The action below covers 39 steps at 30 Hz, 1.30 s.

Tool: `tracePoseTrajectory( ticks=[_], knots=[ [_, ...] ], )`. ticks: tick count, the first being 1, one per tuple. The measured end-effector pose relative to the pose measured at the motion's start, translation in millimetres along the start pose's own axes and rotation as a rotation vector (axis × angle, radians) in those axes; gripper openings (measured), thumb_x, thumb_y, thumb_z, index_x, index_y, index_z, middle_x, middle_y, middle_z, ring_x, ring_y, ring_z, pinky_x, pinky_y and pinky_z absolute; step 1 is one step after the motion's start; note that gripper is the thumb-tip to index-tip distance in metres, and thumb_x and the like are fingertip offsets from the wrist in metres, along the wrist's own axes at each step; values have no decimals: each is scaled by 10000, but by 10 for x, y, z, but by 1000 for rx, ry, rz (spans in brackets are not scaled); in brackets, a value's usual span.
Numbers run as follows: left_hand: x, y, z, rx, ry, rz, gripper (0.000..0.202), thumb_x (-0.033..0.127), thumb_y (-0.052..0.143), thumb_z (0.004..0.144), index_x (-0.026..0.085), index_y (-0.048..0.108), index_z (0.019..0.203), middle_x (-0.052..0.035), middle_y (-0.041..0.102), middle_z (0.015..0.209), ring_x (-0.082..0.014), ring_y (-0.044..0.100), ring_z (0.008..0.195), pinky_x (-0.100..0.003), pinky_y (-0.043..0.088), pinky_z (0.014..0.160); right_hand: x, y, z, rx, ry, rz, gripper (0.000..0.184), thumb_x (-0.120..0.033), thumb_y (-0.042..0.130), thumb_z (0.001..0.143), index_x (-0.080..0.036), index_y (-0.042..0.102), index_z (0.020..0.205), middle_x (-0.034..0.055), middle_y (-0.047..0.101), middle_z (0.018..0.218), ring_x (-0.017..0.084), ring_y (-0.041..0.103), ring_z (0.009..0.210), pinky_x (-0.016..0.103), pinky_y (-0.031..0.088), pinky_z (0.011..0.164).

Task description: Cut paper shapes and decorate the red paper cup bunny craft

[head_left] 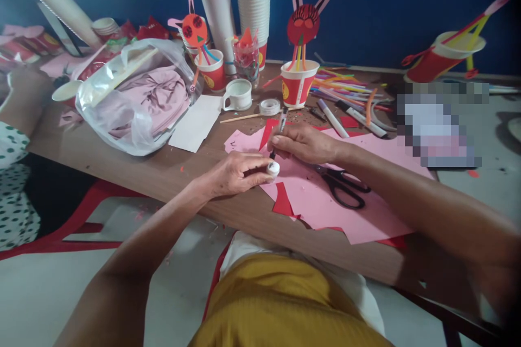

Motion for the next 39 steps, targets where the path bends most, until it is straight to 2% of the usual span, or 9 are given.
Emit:
tracePoseTrajectory(
  ticks=[7, 10, 15, 20, 28, 39],
  knots=[
    [13, -3, -1, -10, -15, -22, 177, 260, 542, 849, 144, 652, 924, -45, 679, 783, -117, 607, 697, -211, 456, 662, -105, 1, -257, 59, -54, -61, 368, -338, 365, 942, -129, 561, 711, 35, 600, 717, 89, 525, 571, 215, 422, 587],
    [8, -4, -6, -24, -30, -36, 192, 252, 536, 852, 143, 649, 962, -55, 689, 823, -123, 615, 717, -214, 457, 672, -161, 27, -362, 88, -88, -138, 309, -292, 375, 940, -135, 593, 786, 48, 634, 773, 100, 552, 601, 220, 433, 594],
    [27, -23, 1, -45, -27, -74, 177, 214, 514, 860, 128, 641, 949, -54, 679, 817, -117, 603, 717, -205, 451, 676, -227, 120, -547, 152, -226, -223, 153, -196, 461, 901, -161, 592, 972, 57, 659, 851, 130, 606, 755, 252, 469, 686],
    [46, -39, 22, -59, 0, -68, 163, 210, 505, 863, 119, 637, 892, -47, 649, 745, -109, 574, 655, -200, 440, 625, -286, 193, -660, 137, -378, -285, 107, -172, 487, 888, -149, 566, 957, 64, 654, 831, 140, 587, 759, 292, 482, 710],
    [41, -35, 27, -54, 8, -66, 162, 212, 521, 856, 113, 644, 891, -75, 669, 789, -125, 603, 697, -216, 456, 654, -389, 241, -714, 67, -384, -397, 102, -186, 458, 902, -160, 554, 923, 43, 615, 731, 151, 537, 664, 293, 460, 612],
    [23, -17, 5, -3, 24, -42, 179, 232, 533, 850, 114, 640, 931, -81, 684, 809, -127, 618, 710, -215, 473, 666, -406, 378, -719, 37, -427, -516, 103, -207, 458, 909, -159, 541, 948, 26, 600, 726, 144, 507, 643, 283, 418, 613]
  ],
)
Point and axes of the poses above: each hand's wrist, its own z-axis towards the middle knuckle, its own y-axis out of the palm, x = y × z, the point moved 1 cm from there along z, towards the middle knuckle
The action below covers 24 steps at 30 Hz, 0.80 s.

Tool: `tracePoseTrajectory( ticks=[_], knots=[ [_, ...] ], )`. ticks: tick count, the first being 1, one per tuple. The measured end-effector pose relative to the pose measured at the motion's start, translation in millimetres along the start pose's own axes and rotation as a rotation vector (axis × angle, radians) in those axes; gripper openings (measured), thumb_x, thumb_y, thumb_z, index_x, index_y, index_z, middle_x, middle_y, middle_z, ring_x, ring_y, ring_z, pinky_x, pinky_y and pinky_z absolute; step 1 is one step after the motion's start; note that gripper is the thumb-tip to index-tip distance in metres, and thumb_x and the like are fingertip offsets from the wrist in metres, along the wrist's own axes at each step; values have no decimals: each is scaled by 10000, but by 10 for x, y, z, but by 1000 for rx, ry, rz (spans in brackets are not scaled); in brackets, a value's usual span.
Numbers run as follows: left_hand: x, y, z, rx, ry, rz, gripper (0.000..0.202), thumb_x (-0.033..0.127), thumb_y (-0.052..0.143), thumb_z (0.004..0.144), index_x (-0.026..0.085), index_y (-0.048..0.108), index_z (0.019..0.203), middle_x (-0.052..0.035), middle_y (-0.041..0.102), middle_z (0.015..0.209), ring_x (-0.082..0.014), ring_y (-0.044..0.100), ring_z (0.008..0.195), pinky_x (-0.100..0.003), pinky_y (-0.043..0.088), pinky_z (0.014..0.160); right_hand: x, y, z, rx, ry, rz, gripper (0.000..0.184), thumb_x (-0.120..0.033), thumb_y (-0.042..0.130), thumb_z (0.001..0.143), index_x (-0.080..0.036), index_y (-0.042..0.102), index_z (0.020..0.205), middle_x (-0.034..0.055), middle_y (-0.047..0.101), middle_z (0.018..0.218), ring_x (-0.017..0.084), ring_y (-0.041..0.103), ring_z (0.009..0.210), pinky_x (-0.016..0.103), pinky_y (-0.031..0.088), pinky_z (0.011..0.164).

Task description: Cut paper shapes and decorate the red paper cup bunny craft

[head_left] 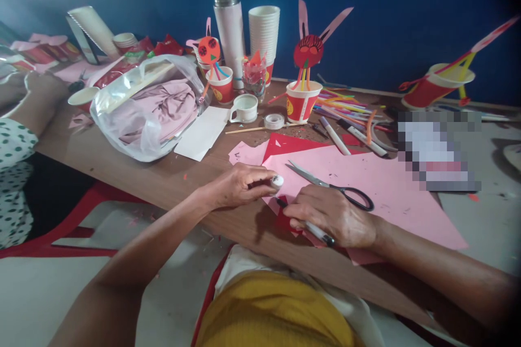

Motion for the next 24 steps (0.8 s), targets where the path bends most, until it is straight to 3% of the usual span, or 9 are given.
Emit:
tracePoseTrajectory(
  ticks=[16, 24],
  knots=[
    [-23, 20, -18, 16, -16, -34, 227, 261, 513, 860, 98, 644, 951, -98, 686, 815, -149, 633, 732, -223, 481, 679, -170, 88, 202, 11, 7, -231, 145, -216, 447, 910, -150, 573, 879, 30, 578, 651, 161, 506, 600, 292, 397, 578],
    [3, 4, -9, 10, -15, -19, 204, 242, 528, 852, 98, 646, 936, -104, 692, 833, -146, 639, 739, -212, 478, 683, -222, 42, 175, -9, 13, -205, 133, -198, 467, 897, -137, 580, 861, 29, 566, 644, 165, 490, 593, 299, 384, 575]
  ],
)
Point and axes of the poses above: each hand's wrist, its own z-axis towards the middle knuckle, its own y-axis out of the palm, x = y × z, the point moved 1 cm from there along z, towards the middle knuckle
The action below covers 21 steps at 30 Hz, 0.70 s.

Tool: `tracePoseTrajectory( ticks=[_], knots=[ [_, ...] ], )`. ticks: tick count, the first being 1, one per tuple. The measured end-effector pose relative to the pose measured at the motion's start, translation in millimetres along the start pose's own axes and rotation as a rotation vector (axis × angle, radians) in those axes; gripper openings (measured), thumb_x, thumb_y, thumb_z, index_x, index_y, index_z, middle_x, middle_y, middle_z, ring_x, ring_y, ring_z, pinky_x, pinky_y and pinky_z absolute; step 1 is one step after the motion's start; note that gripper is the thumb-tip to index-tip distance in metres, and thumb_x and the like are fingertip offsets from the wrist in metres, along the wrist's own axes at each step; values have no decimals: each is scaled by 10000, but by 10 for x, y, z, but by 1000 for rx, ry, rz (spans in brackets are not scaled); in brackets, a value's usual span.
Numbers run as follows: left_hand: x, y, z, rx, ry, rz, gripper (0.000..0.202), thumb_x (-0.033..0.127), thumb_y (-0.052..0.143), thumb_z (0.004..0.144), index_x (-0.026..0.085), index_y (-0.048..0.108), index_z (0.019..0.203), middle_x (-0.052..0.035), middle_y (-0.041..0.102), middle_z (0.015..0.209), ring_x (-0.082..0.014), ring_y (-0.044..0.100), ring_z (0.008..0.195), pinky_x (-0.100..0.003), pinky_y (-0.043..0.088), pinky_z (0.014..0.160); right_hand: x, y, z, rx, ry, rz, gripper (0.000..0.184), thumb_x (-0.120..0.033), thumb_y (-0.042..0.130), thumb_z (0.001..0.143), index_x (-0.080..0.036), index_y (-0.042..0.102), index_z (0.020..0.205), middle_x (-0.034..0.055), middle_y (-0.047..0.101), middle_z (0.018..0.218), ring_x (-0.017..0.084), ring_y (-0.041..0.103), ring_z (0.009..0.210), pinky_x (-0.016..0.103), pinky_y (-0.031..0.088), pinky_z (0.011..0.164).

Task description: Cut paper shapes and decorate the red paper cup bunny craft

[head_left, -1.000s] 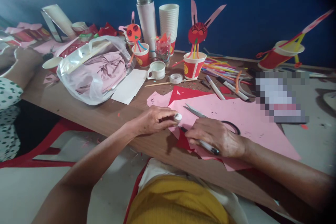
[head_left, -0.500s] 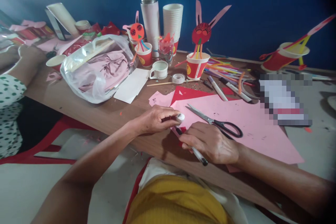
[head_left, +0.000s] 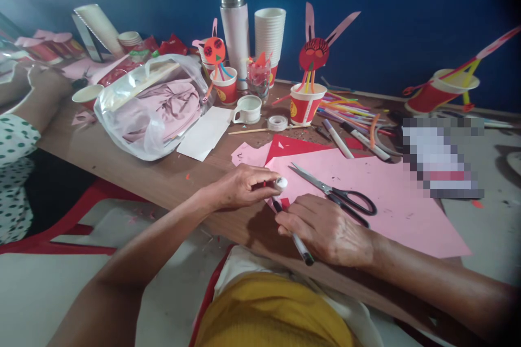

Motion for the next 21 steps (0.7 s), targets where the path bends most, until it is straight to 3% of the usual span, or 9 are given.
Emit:
tracePoseTrajectory(
  ticks=[8, 14, 21],
  knots=[
    [-1, 11, -1, 1, -20, -13, 185, 239, 530, 850, 115, 648, 919, -96, 694, 846, -142, 635, 748, -222, 482, 698, 60, -48, -105, 4, 54, 152, 123, -172, 454, 896, -128, 565, 924, 42, 590, 671, 159, 505, 609, 290, 408, 577],
    [-6, -4, 4, -18, -13, -4, 175, 228, 537, 846, 118, 649, 925, -91, 687, 838, -140, 630, 751, -220, 475, 704, 183, -38, -202, 147, 137, 322, 139, -148, 476, 877, -162, 531, 1005, 41, 646, 788, 149, 550, 671, 278, 458, 601],
    [-5, -14, 3, -88, -64, -46, 190, 239, 497, 871, 129, 643, 922, -71, 663, 805, -130, 606, 728, -208, 459, 683, 301, 25, -226, 231, 256, 315, 131, -126, 484, 872, -188, 538, 975, 40, 658, 805, 153, 594, 698, 290, 502, 612]
  ],
)
Point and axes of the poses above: each hand's wrist, its own z-axis towards the middle knuckle, its own y-axis out of the palm, x = y × z, the point moved 1 cm from there along z, towards the middle knuckle
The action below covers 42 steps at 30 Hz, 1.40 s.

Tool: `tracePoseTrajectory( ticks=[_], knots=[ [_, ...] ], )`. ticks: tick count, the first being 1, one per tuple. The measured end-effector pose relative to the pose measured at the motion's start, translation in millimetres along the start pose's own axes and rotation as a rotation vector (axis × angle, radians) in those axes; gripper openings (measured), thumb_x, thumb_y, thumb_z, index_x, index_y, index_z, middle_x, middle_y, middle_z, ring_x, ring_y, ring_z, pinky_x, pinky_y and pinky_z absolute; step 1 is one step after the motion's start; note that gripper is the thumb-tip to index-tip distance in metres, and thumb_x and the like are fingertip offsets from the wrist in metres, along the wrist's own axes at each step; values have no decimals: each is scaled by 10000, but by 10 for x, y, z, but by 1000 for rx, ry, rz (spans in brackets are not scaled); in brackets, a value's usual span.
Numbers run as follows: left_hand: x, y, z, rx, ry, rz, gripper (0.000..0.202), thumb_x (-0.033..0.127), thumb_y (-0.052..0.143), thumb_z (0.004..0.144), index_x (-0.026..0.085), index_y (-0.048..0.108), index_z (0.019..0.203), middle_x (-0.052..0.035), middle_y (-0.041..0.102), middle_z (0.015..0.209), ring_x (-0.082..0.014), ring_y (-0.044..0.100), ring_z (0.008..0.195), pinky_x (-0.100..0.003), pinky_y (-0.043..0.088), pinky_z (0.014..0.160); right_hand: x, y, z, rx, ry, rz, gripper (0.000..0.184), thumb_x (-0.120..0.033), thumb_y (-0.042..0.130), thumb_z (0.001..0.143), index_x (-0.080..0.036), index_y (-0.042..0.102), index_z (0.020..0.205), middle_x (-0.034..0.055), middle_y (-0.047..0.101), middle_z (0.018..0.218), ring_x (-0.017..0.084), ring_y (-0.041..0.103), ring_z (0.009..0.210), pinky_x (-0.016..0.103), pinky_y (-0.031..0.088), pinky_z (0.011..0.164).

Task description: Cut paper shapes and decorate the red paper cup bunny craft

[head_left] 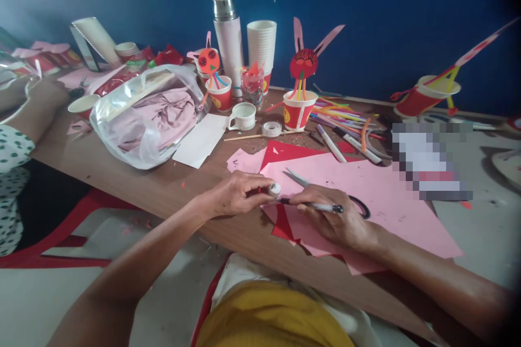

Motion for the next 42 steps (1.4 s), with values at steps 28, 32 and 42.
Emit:
tracePoseTrajectory(
  ticks=[28, 32, 42],
  knots=[
    [-42, 34, -33, 34, -54, 65, 175, 257, 534, 856, 164, 635, 963, -20, 674, 795, -105, 586, 676, -202, 437, 653, 446, 2, 876, -448, 339, 246, 384, -289, 365, 927, -144, 612, 672, -11, 569, 571, 97, 530, 556, 231, 401, 615],
    [-54, 44, -52, 41, -97, 103, 205, 277, 542, 851, 167, 634, 997, -24, 688, 798, -110, 602, 673, -205, 449, 661, 491, 38, 1002, -558, 316, 259, 388, -329, 361, 924, -132, 641, 742, -9, 571, 578, 102, 521, 546, 241, 399, 602],
    [-46, 52, -45, 74, -84, 114, 208, 263, 556, 836, 167, 650, 995, -38, 711, 821, -122, 620, 683, -213, 458, 666, 507, 146, 1084, -651, 259, 346, 368, -327, 392, 908, -146, 615, 678, -20, 559, 567, 96, 497, 529, 229, 393, 544]
  ],
)
Point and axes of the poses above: each hand's wrist, its own z-axis towards the middle knuckle, its own y-axis out of the palm, x = y × z, the point moved 1 cm from there along z, towards the middle knuckle
